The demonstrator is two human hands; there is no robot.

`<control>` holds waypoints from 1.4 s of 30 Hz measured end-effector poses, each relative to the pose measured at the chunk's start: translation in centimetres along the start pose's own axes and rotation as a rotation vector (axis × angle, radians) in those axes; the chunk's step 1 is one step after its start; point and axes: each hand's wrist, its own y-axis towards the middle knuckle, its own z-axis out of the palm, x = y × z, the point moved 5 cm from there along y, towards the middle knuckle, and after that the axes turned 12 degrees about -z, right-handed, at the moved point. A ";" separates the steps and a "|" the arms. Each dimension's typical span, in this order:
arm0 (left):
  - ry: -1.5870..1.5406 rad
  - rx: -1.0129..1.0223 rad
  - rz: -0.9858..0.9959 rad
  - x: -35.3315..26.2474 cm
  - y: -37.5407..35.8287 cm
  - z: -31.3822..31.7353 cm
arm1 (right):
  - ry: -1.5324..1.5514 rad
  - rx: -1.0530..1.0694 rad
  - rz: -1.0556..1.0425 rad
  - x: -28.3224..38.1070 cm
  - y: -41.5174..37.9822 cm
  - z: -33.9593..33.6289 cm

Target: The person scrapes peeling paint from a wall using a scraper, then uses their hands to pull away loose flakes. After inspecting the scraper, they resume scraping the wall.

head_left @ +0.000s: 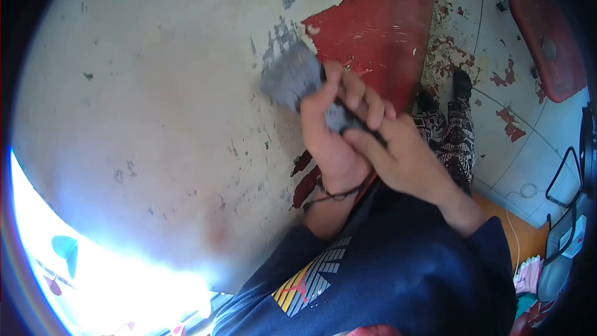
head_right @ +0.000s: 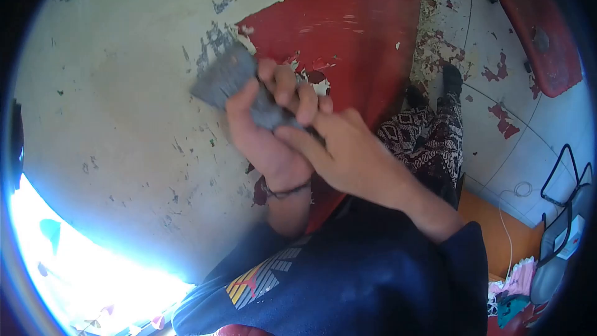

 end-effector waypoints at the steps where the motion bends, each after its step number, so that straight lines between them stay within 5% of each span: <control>1: 0.008 0.016 -0.004 0.0 -0.1 -0.1 | -0.006 0.030 0.038 -0.1 -0.5 0.3; 5: -0.028 0.036 -0.031 -0.7 0.5 0.2 | -0.090 0.007 -0.051 0.3 1.6 -0.2; 6: -0.004 0.038 -0.004 -0.9 1.0 1.0 | 0.065 0.054 0.138 0.6 2.1 -0.8; 9: 0.008 0.060 -0.007 0.4 -0.4 -0.5 | -0.065 0.000 0.019 -0.5 -0.6 0.4; 11: -0.042 0.016 -0.132 2.8 -1.9 -3.5 | 0.013 0.081 0.127 -1.2 -2.5 1.7; 14: -0.025 -0.037 -0.189 3.1 -3.1 -4.3 | -0.064 0.016 -0.076 -1.6 -3.1 2.8; 19: 0.214 -0.058 -0.111 3.2 -1.7 -4.0 | -0.051 0.095 0.202 -2.3 -3.0 2.1; 38: 0.014 -0.020 -0.035 3.5 -1.4 -3.2 | -0.219 0.038 -0.142 -1.3 -2.0 0.7; 39: 0.019 -0.011 -0.036 3.6 -1.8 -3.8 | 0.010 -0.011 -0.031 -2.0 -3.0 1.3; 42: -0.071 0.023 -0.090 3.6 -1.7 -4.2 | -0.076 0.018 -0.024 -1.5 -2.3 1.4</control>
